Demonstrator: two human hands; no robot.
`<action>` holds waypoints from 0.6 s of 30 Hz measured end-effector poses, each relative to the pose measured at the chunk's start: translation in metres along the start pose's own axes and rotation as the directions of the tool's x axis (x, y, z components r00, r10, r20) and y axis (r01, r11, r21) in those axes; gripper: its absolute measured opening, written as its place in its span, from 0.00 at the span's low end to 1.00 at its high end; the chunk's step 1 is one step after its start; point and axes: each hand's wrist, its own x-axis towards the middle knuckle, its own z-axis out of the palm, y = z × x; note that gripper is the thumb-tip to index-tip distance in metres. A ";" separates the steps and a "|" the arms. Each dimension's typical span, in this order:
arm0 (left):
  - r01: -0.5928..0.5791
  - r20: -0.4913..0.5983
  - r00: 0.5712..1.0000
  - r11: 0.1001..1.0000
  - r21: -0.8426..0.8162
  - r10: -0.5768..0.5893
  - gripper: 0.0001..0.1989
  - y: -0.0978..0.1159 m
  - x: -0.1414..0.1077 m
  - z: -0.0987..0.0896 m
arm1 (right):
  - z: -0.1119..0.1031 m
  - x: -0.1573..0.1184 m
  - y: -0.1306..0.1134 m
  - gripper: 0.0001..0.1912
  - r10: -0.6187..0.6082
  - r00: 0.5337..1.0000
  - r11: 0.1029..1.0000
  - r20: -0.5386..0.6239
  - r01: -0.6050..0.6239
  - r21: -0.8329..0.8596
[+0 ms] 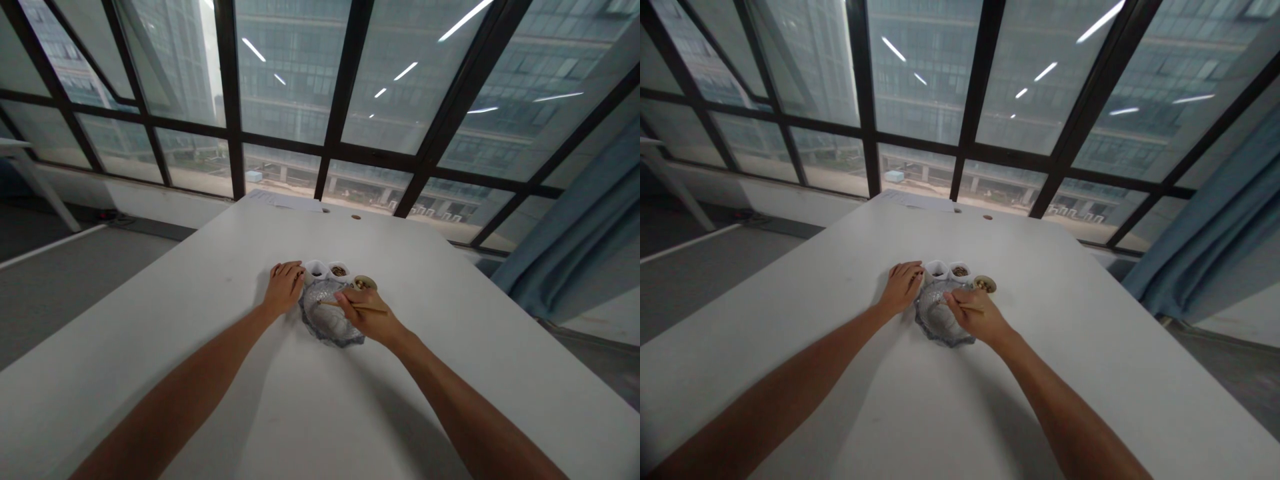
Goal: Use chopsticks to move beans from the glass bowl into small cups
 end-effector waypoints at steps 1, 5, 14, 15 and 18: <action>-0.004 0.001 1.000 1.000 0.000 0.004 0.13 0.000 0.000 0.000 | -0.001 0.002 0.000 0.25 -0.046 0.999 0.999 0.029 0.046 -0.017; -0.010 -0.004 1.000 1.000 0.005 0.010 0.13 0.000 0.000 0.000 | -0.002 0.008 -0.001 0.25 -0.103 0.993 0.992 0.063 0.107 -0.062; 0.008 0.023 1.000 1.000 0.024 -0.009 0.13 0.000 0.000 -0.001 | -0.003 -0.031 0.028 0.27 0.164 0.979 0.954 -0.119 -0.127 0.271; 0.006 0.027 1.000 1.000 0.030 -0.007 0.13 0.000 0.000 -0.002 | -0.003 -0.038 0.032 0.26 0.200 0.965 0.937 -0.169 -0.138 0.321; 0.021 0.043 0.999 0.998 0.059 -0.024 0.13 0.003 0.003 -0.004 | -0.005 -0.062 0.037 0.25 0.249 0.911 0.927 -0.328 -0.125 0.354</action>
